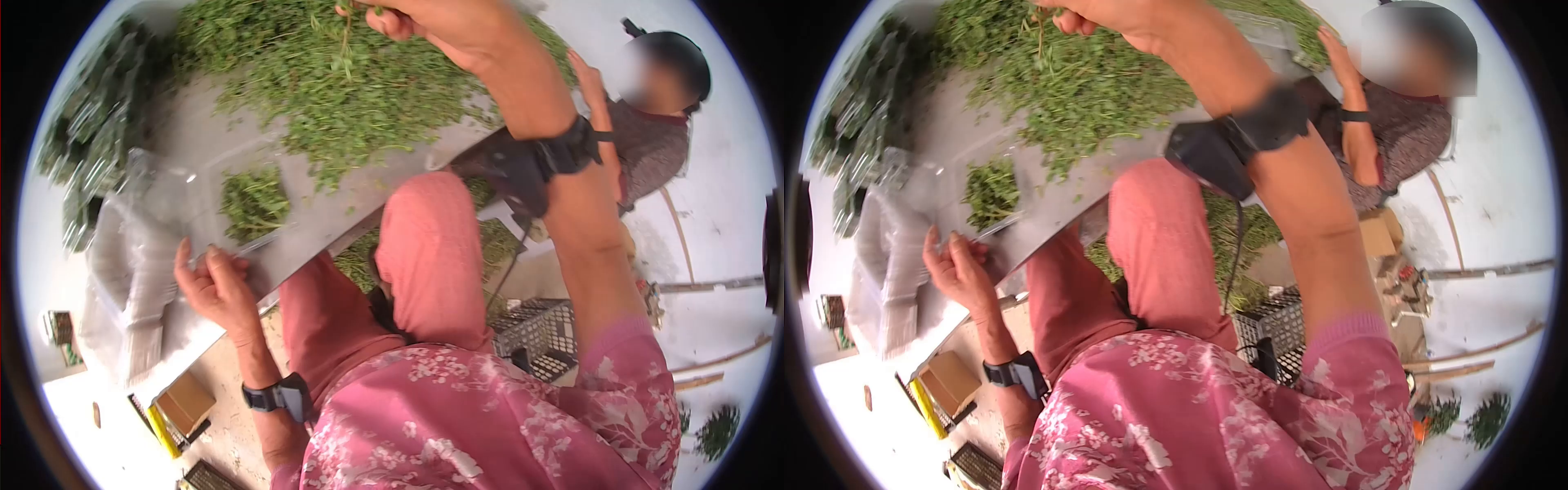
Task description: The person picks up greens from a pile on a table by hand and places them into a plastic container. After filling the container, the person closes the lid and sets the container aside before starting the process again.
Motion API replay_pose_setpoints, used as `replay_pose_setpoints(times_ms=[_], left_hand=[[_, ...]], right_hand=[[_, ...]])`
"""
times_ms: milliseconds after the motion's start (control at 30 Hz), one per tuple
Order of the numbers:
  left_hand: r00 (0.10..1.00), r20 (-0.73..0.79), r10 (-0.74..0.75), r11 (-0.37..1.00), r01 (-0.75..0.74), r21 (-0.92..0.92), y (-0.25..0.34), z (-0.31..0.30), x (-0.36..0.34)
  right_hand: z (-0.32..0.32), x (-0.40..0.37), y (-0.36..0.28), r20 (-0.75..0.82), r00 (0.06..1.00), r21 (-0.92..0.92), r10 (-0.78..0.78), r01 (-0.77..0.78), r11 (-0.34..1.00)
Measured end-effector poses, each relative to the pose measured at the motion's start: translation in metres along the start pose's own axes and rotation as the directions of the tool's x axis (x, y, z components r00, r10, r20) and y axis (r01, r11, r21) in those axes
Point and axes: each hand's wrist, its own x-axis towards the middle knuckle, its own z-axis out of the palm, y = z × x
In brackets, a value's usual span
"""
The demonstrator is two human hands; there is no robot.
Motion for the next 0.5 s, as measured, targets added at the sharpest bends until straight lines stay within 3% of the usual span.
replay_pose_setpoints(times_ms=[100, 133, 233, 300, 400, 500], left_hand=[[1.000, 0.006, -0.013, 0.998, 0.013, -0.060, 0.003, 0.000, 0.000], [1.000, 0.002, -0.015, 0.999, 0.015, -0.048, 0.003, 0.000, 0.000], [0.999, -0.002, -0.034, 0.997, 0.034, -0.072, 0.005, 0.000, 0.000], [0.999, 0.000, -0.037, 0.998, 0.037, -0.045, 0.007, 0.000, 0.000], [0.999, 0.006, -0.036, 0.998, 0.037, -0.049, 0.005, -0.001, 0.000], [1.000, 0.004, -0.022, 0.999, 0.022, -0.043, 0.007, 0.000, -0.001]], right_hand=[[0.035, 0.003, 0.012, 0.189, 0.982, 0.189, 0.003, -0.040, 0.981], [0.051, -0.002, 0.011, 0.181, 0.980, 0.068, -0.083, 0.071, 0.995], [0.096, -0.003, 0.037, 0.322, 0.941, -0.023, 0.105, -0.103, 0.994], [0.113, -0.001, 0.054, 0.421, 0.880, -0.302, 0.221, -0.093, 0.949], [0.116, -0.003, 0.064, 0.379, 0.911, -0.354, 0.160, -0.017, 0.935], [0.108, 0.000, 0.058, 0.354, 0.918, -0.369, 0.180, -0.039, 0.929]])
